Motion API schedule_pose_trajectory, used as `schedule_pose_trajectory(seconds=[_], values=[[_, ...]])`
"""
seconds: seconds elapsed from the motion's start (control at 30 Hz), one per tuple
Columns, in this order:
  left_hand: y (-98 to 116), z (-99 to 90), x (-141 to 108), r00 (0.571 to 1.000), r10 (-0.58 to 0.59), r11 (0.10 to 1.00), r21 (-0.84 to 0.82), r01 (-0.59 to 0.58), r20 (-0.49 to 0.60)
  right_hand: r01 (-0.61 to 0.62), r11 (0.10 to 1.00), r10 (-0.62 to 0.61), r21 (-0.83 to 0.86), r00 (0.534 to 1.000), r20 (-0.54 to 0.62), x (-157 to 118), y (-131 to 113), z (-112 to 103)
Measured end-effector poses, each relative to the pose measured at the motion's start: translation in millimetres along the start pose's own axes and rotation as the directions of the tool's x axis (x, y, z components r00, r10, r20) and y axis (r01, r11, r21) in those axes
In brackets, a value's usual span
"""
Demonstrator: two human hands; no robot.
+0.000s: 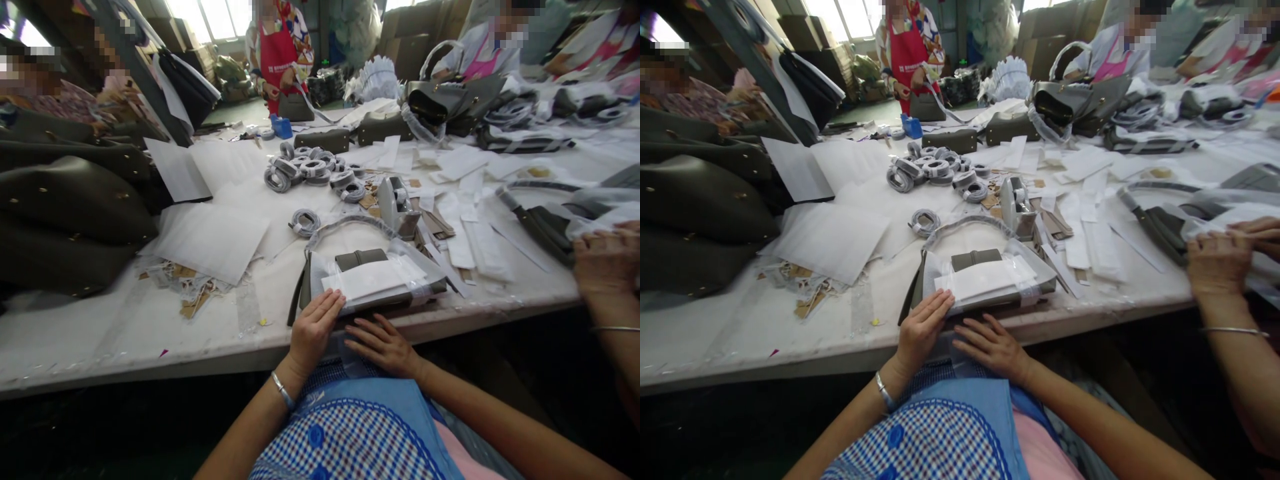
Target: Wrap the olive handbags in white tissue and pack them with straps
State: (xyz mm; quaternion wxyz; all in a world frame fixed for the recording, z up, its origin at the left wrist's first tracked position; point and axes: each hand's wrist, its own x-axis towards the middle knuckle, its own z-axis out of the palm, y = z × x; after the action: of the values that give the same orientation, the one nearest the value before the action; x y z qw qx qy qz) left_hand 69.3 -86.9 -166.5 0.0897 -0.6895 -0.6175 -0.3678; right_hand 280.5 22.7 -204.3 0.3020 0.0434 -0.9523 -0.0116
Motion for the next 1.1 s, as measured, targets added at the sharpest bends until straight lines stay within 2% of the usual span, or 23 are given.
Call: schedule_pose_trajectory(seconds=[0.13,0.27,0.4,0.57,0.67,0.77,0.9,1.03,1.1], values=[[0.1,0.0,0.4,1.000,0.014,1.000,0.013,-0.014,0.005,0.050,0.994,-0.039,0.102,0.994,-0.106,15.6,-2.7,11.8],[1.1,2.2,0.3,1.000,0.015,1.000,0.026,-0.015,-0.015,0.039,0.967,0.002,0.253,0.987,-0.159,27.4,-7.9,0.9],[-0.3,7.0,-3.2,1.000,0.012,1.000,0.022,-0.011,-0.022,0.001,0.952,0.041,0.306,0.991,-0.130,30.0,-15.3,-16.9],[-3.3,9.9,-7.9,1.000,0.012,1.000,0.017,-0.012,0.007,-0.062,0.929,0.085,0.366,0.995,-0.046,29.5,-26.3,-28.3],[-2.3,8.9,-7.6,1.000,0.014,0.999,0.034,-0.014,0.018,-0.120,0.910,0.155,0.396,0.986,-0.057,36.1,-24.6,-37.9],[0.4,8.0,-6.6,1.000,0.021,0.998,0.065,-0.021,0.002,-0.183,0.889,0.221,0.420,0.974,-0.044,54.9,-7.9,-54.6],[4.6,9.0,-6.8,0.999,-0.006,0.993,0.119,0.011,-0.044,-0.289,0.874,0.296,0.392,0.954,0.043,90.9,29.0,-69.1],[7.9,9.4,-5.3,0.993,-0.060,0.988,0.138,0.073,-0.098,-0.448,0.842,0.434,0.302,0.894,0.114,117.9,62.0,-55.0],[8.5,8.5,-3.3,0.990,-0.081,0.988,0.125,0.095,-0.115,-0.481,0.833,0.455,0.274,0.877,0.157,124.8,72.1,-42.5]])
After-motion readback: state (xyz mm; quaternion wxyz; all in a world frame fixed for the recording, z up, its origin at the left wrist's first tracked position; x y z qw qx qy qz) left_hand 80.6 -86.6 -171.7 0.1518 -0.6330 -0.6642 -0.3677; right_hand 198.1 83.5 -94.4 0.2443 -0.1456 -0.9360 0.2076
